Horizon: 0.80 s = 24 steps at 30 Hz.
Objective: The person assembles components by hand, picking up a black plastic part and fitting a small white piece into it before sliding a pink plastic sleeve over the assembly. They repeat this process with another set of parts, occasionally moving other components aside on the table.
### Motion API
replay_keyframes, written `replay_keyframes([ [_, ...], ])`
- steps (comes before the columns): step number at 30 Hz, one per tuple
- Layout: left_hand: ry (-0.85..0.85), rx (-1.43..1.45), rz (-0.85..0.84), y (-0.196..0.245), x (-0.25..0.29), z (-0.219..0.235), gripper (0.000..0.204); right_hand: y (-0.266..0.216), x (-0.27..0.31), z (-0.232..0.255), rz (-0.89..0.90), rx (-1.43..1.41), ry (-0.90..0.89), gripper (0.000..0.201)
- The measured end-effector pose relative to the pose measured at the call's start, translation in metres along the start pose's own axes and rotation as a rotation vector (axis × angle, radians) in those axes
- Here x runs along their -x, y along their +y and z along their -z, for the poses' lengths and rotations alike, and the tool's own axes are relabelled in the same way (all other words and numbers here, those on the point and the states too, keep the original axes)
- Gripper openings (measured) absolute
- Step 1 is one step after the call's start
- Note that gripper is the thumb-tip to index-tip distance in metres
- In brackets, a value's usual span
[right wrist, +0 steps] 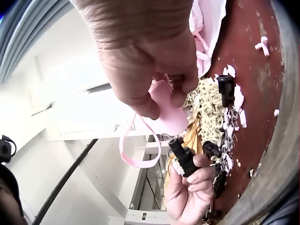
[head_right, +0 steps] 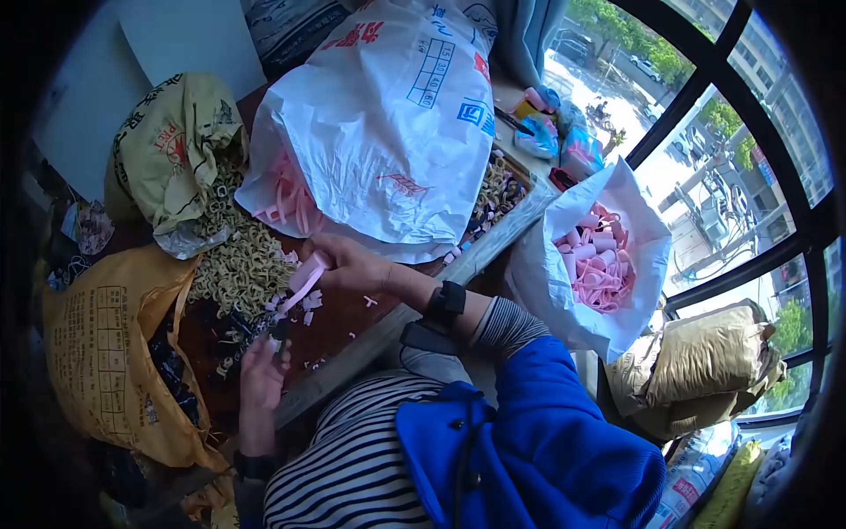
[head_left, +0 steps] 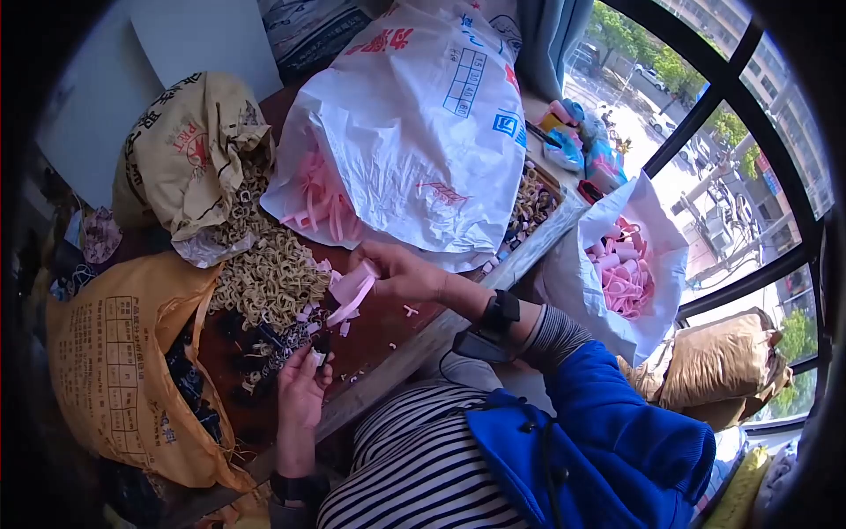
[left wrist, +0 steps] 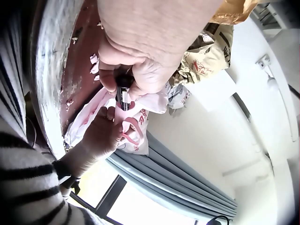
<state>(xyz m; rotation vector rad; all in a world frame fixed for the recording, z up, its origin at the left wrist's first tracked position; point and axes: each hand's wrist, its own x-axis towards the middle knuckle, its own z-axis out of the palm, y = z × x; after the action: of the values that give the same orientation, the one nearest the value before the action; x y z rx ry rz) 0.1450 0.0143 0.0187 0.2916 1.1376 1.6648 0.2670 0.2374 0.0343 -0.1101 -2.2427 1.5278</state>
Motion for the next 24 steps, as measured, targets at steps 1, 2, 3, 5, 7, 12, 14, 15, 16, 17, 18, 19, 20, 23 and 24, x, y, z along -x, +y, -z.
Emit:
replay_keyframes([
  [1,-0.018,0.004,-0.002,-0.001,-0.001,-0.004,0.029,0.0,0.006,-0.012,-0.075,-0.327,-0.077,0.028],
  [2,-0.02,0.009,0.003,-0.003,-0.003,-0.006,0.029,-0.002,0.01,-0.024,-0.082,-0.325,-0.077,0.028],
  [3,-0.048,-0.005,0.008,-0.005,-0.004,-0.007,0.029,-0.005,0.013,-0.035,-0.017,-0.41,-0.122,0.026],
  [5,-0.085,-0.035,0.016,-0.007,0.0,-0.004,0.029,-0.01,0.016,-0.046,0.043,-0.514,-0.178,0.025],
  [7,-0.044,-0.039,0.019,-0.008,0.005,0.001,0.028,-0.015,0.019,-0.045,0.001,-0.56,-0.273,0.029],
  [12,-0.062,-0.052,0.012,-0.006,0.005,0.005,0.026,-0.023,0.02,-0.037,0.051,-0.559,-0.398,0.029],
  [14,-0.075,-0.053,0.02,-0.004,0.01,0.007,0.025,-0.021,0.024,-0.041,-0.075,-0.676,-0.357,0.028],
  [15,-0.07,-0.053,0.031,-0.003,0.01,0.003,0.025,-0.019,0.024,-0.045,-0.204,-0.77,-0.302,0.03],
  [16,-0.062,-0.083,0.032,-0.003,0.011,0.001,0.025,-0.016,0.023,-0.048,-0.265,-0.684,-0.255,0.028],
  [17,-0.054,-0.113,0.033,-0.003,0.012,-0.001,0.025,-0.012,0.021,-0.051,-0.321,-0.592,-0.211,0.028],
  [18,-0.054,-0.115,0.03,-0.001,0.012,-0.001,0.025,-0.01,0.022,-0.056,-0.277,-0.56,-0.155,0.024],
  [19,-0.061,-0.117,0.026,0.0,0.013,-0.001,0.026,-0.007,0.022,-0.061,-0.232,-0.524,-0.093,0.02],
  [20,-0.023,-0.104,0.013,0.001,0.013,0.0,0.026,-0.01,0.021,-0.062,-0.235,-0.537,-0.134,0.02],
  [23,-0.057,-0.123,0.043,0.002,0.016,0.004,0.026,-0.027,0.02,-0.063,-0.205,-0.465,-0.097,0.019],
  [24,-0.064,-0.116,0.047,0.002,0.016,0.005,0.026,-0.031,0.021,-0.063,-0.191,-0.443,-0.115,0.021],
])
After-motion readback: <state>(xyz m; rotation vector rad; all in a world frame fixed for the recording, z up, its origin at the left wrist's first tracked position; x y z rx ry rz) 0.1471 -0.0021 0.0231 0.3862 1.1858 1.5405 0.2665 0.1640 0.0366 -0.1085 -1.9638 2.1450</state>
